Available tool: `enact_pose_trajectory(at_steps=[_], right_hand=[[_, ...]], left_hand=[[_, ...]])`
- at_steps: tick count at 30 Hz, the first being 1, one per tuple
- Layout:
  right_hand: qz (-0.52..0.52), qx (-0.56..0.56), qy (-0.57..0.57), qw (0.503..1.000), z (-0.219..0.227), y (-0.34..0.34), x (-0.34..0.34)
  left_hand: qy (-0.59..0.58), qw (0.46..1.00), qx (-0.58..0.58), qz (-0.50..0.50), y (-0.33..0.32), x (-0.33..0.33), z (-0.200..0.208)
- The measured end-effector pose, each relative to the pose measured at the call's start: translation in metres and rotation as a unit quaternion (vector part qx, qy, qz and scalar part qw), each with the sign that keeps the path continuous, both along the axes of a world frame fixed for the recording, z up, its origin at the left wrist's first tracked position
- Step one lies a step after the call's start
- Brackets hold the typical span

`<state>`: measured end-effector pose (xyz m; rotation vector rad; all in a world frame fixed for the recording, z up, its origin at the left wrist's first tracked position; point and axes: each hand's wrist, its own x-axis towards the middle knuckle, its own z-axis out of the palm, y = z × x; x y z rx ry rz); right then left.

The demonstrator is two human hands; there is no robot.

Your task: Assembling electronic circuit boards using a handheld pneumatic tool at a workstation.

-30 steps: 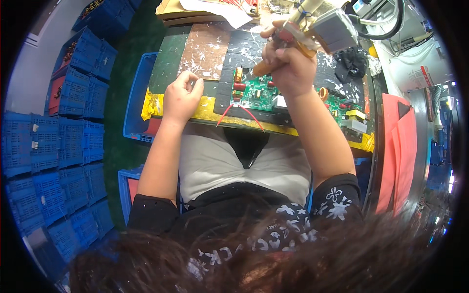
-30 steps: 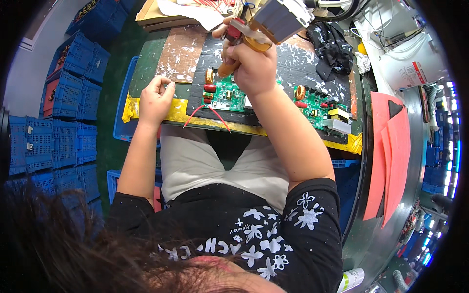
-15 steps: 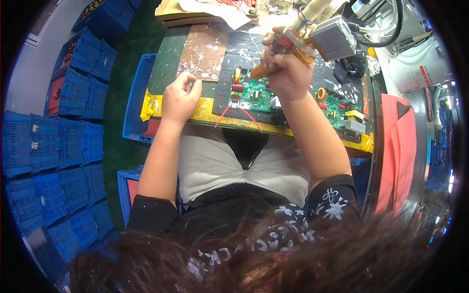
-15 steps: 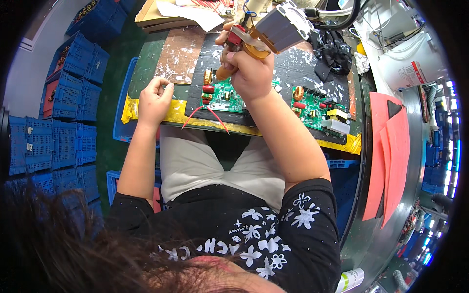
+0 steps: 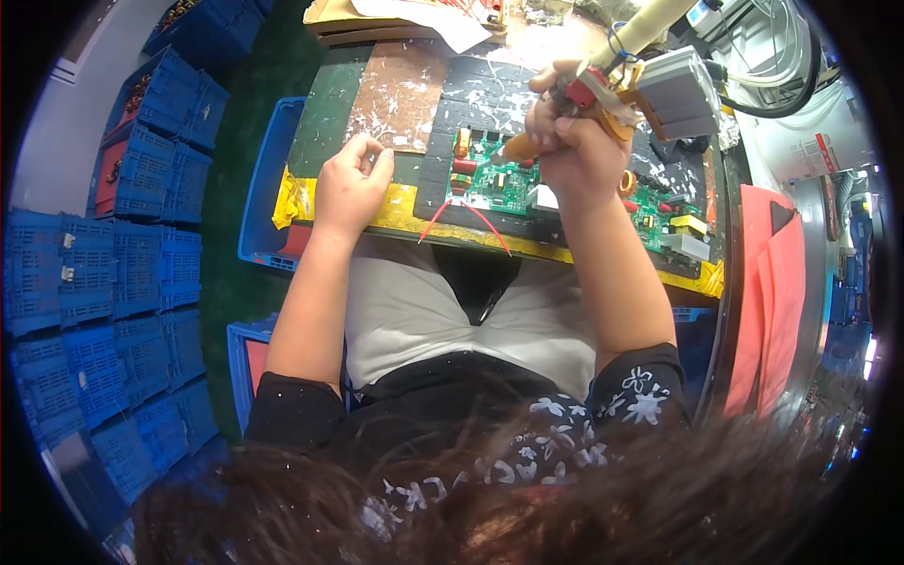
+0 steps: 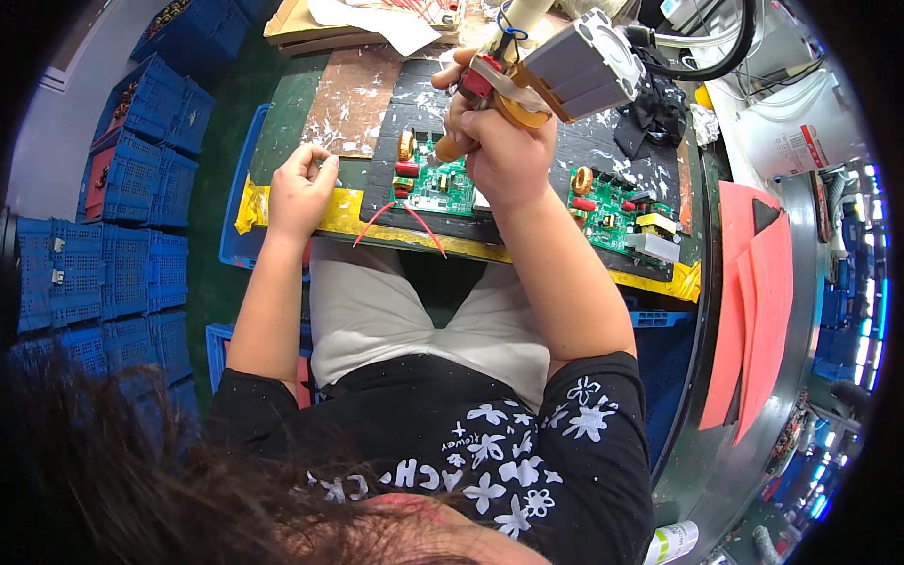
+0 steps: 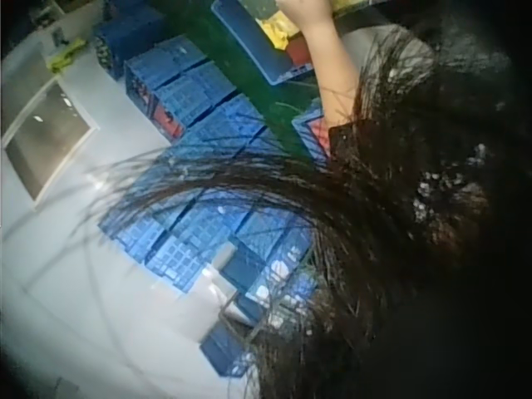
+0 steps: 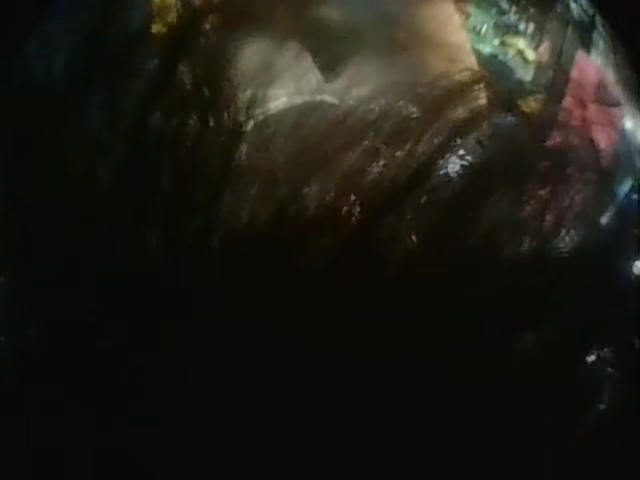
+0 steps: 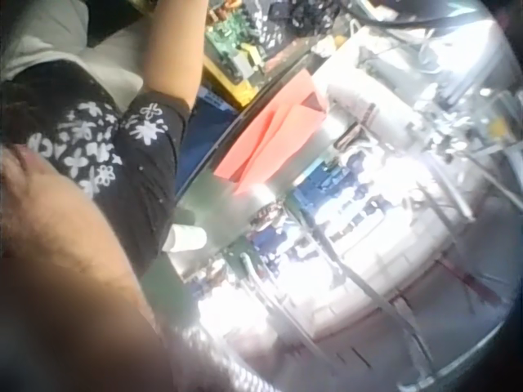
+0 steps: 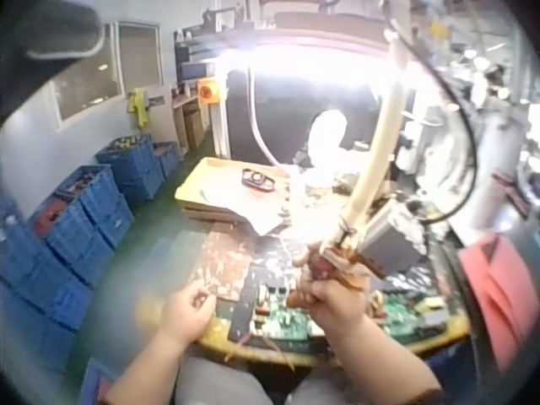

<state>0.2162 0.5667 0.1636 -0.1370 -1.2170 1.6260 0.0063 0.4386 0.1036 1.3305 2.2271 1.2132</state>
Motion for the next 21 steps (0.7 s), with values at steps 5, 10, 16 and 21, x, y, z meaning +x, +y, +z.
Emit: enact_pose_trajectory(at_steps=[5,10,16,21], right_hand=[[0.016,-0.021,0.017,0.999,0.001,-0.006,-0.003],[0.007,-0.013,-0.009,1.0,0.002,-0.006,0.001],[0.028,-0.028,-0.004,0.999,0.001,-0.013,0.003],[0.033,-0.045,-0.002,0.998,0.0,-0.014,0.003]], left_hand=[[-0.001,1.0,0.001,-0.006,0.0,0.0,0.001],[-0.003,1.0,0.002,0.002,0.0,0.001,-0.001],[-0.001,1.0,-0.006,0.001,0.0,0.001,0.001],[-0.003,1.0,-0.01,0.001,-0.001,0.0,0.0]])
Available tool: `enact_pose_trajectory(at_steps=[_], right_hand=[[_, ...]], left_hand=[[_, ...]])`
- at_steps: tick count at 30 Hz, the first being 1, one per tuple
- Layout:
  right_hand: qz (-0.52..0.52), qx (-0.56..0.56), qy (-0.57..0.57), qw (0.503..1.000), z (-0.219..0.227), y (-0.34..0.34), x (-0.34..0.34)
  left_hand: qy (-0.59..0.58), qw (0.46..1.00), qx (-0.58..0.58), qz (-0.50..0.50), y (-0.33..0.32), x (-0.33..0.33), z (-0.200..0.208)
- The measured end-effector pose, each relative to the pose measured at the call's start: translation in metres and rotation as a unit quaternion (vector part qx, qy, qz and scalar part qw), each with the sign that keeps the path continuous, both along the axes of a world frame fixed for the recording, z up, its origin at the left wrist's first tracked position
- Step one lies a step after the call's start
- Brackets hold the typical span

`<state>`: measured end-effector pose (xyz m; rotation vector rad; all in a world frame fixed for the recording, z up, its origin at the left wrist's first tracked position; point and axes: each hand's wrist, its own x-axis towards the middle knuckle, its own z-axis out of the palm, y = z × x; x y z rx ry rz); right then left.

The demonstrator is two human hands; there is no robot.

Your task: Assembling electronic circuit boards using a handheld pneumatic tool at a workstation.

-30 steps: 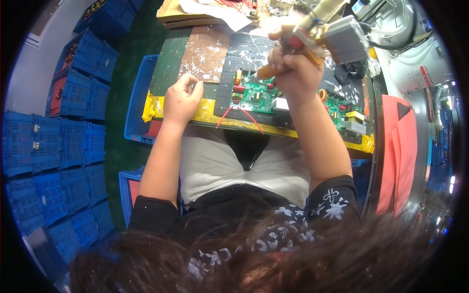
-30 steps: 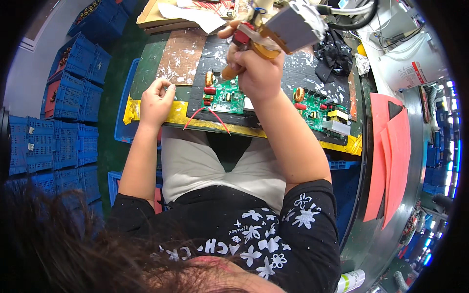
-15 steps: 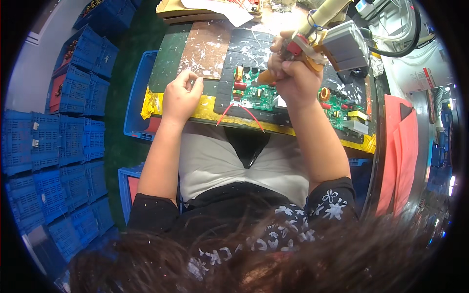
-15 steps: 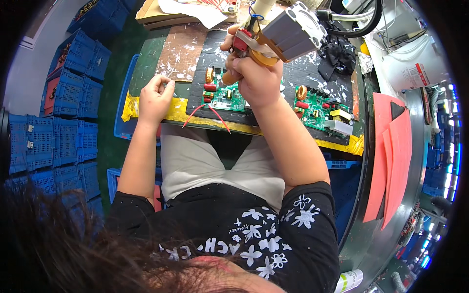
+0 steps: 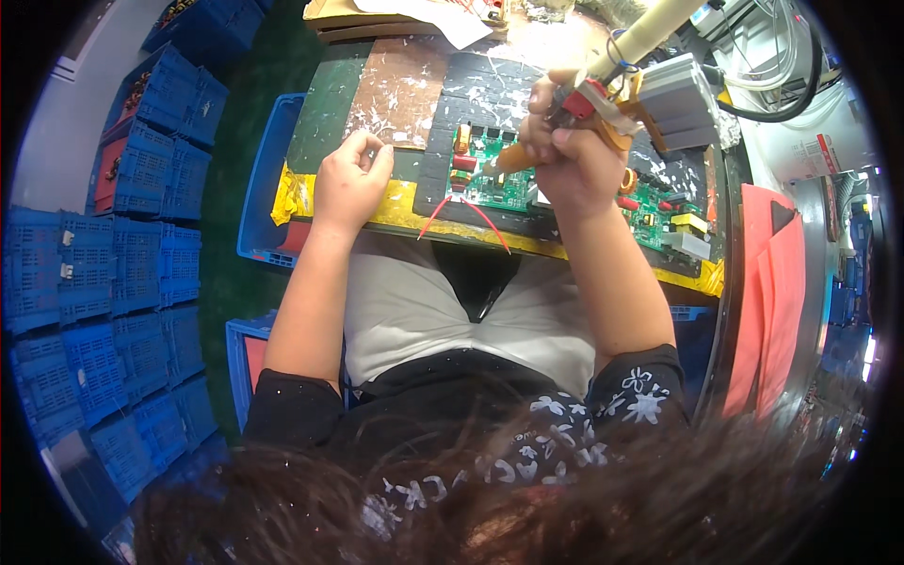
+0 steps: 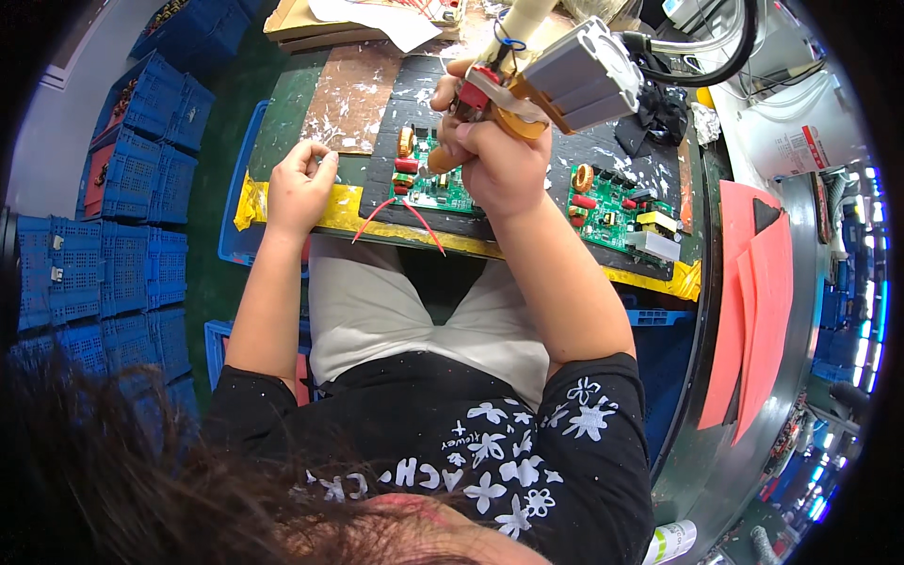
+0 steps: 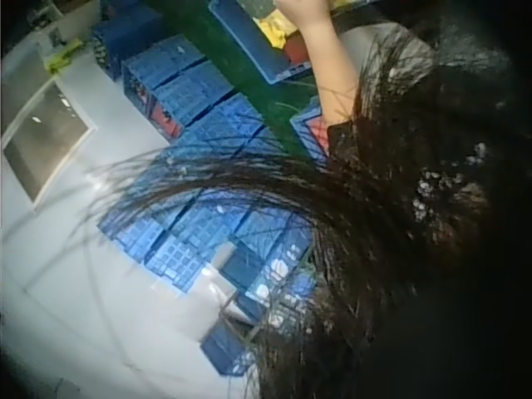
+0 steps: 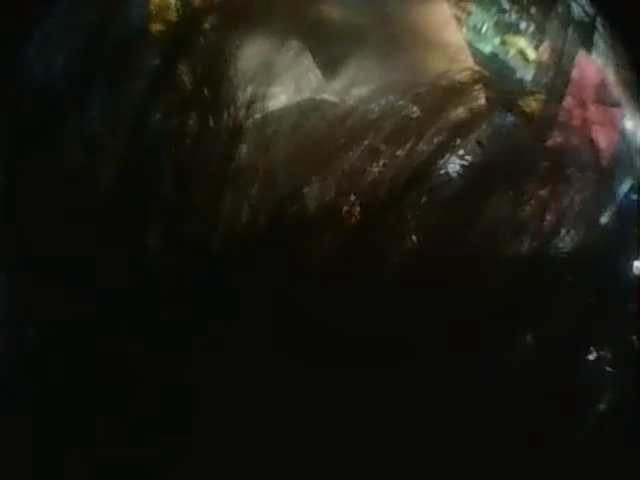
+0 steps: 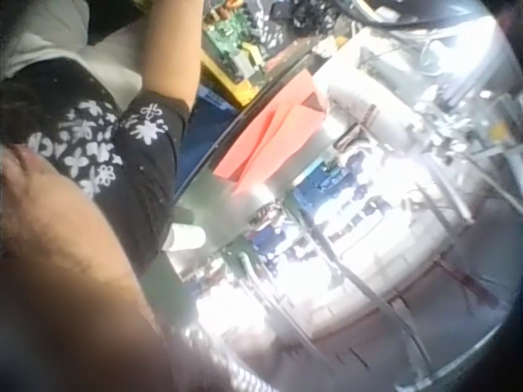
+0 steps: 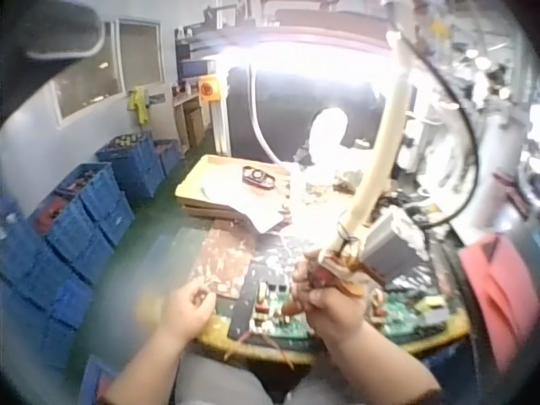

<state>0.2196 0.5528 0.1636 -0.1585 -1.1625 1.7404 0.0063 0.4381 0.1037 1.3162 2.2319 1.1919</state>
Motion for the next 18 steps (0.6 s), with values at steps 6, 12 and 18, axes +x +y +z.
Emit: enact_pose_trajectory(at_steps=[6,12,18], right_hand=[[0.013,0.009,0.028,0.999,0.005,-0.01,0.0],[0.012,-0.01,-0.016,1.0,-0.001,-0.007,0.0],[0.002,0.047,0.016,0.999,0.005,0.003,0.001]], left_hand=[[0.003,1.0,-0.001,-0.002,0.0,-0.001,0.0],[-0.002,1.0,-0.002,-0.005,0.0,0.001,-0.001],[-0.002,1.0,-0.008,-0.002,-0.002,-0.002,0.0]])
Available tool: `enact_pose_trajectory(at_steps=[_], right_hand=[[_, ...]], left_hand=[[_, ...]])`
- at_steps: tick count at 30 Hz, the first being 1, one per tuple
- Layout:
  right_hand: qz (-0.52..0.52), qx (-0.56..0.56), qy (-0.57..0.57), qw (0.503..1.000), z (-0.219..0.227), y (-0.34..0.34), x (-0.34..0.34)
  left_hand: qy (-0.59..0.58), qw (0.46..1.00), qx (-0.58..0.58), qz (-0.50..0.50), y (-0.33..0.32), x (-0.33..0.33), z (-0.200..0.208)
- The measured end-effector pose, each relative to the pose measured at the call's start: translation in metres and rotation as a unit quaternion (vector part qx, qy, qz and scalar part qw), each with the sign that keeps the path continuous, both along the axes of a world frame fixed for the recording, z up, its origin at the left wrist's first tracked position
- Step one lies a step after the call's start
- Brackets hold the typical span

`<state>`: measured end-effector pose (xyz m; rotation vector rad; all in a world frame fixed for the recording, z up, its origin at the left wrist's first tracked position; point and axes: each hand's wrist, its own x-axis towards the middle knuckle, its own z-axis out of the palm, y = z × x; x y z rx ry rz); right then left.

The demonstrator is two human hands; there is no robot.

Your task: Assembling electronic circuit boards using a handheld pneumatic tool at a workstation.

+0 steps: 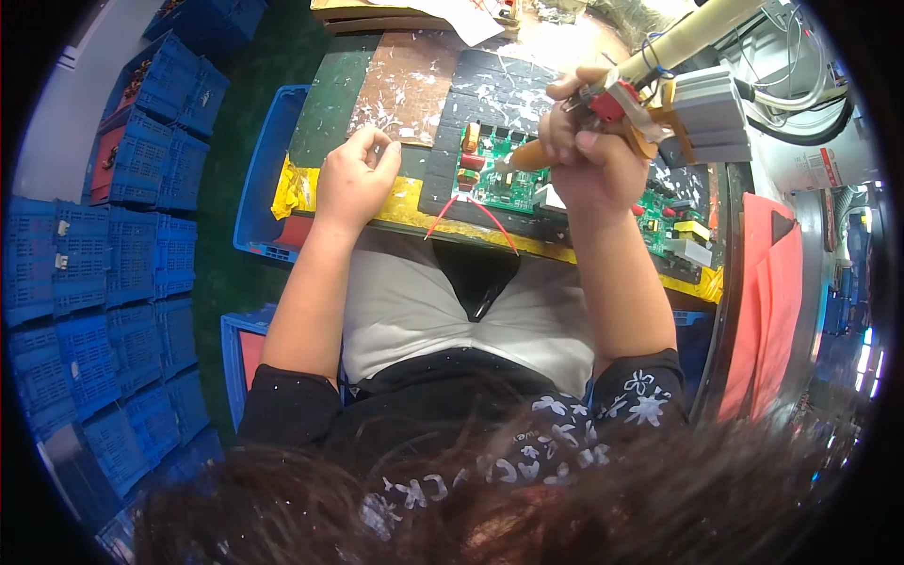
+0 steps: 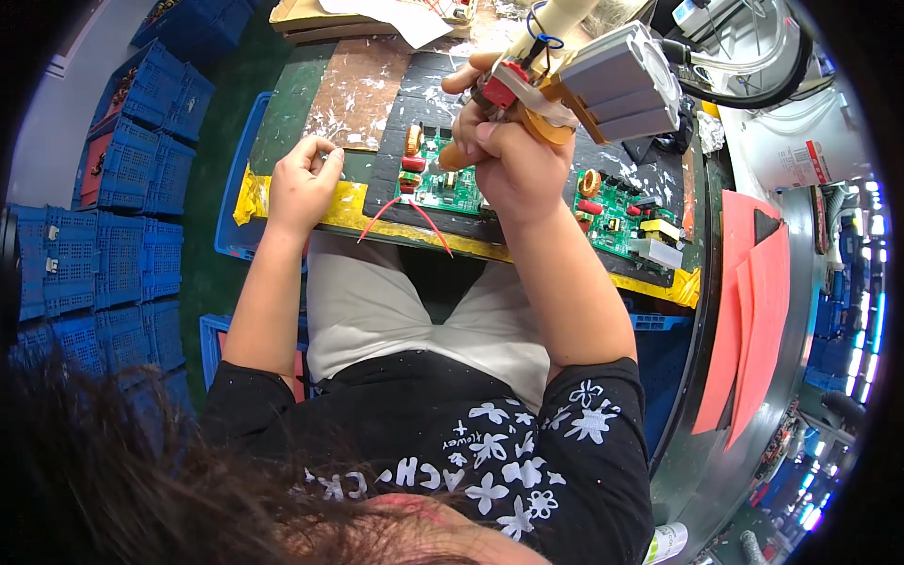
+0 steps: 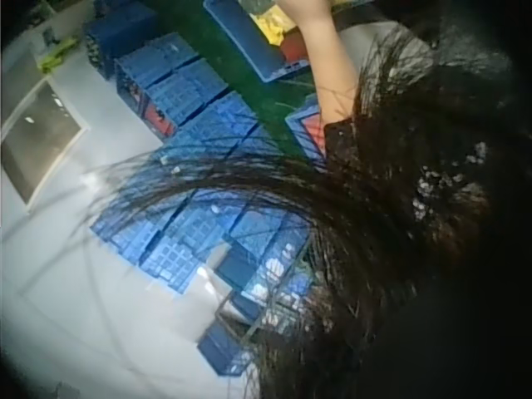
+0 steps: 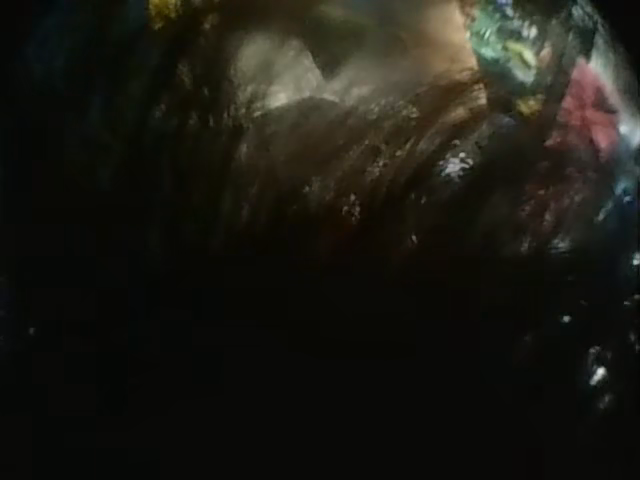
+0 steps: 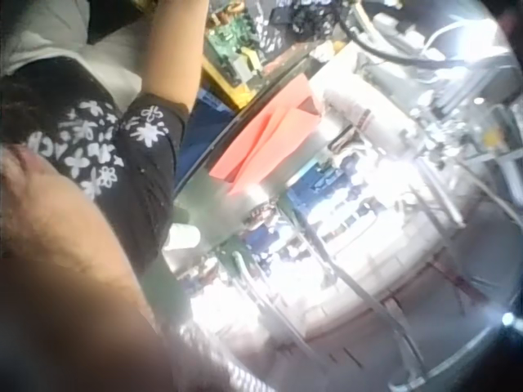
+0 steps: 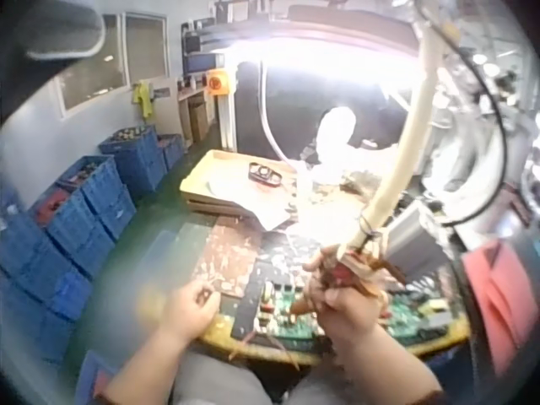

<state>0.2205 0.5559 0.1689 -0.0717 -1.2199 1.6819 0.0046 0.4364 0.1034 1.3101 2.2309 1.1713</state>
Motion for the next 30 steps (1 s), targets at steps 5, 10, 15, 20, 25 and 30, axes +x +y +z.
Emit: enact_pose_trajectory(at_steps=[5,10,15,20,25,30], right_hand=[[0.003,-0.006,0.022,1.0,-0.012,-0.001,-0.011],[0.009,-0.035,0.012,0.999,-0.013,-0.003,-0.015],[-0.005,-0.026,-0.005,1.0,0.003,-0.003,-0.018],[0.006,-0.067,-0.037,0.997,-0.003,0.003,-0.017],[0.002,-0.046,0.006,0.999,0.01,-0.003,-0.023],[-0.018,-0.014,-0.049,0.999,0.031,-0.017,-0.031]], left_hand=[[-0.001,1.0,-0.007,0.0,0.0,0.0,0.001],[-0.011,1.0,0.01,-0.012,0.001,0.001,0.001],[-0.011,1.0,0.011,-0.014,-0.002,0.0,0.002],[-0.018,0.999,0.024,-0.016,0.0,0.0,0.002],[-0.019,0.999,0.024,-0.017,-0.001,0.001,0.003],[-0.023,0.999,0.017,-0.016,-0.001,-0.001,0.003]])
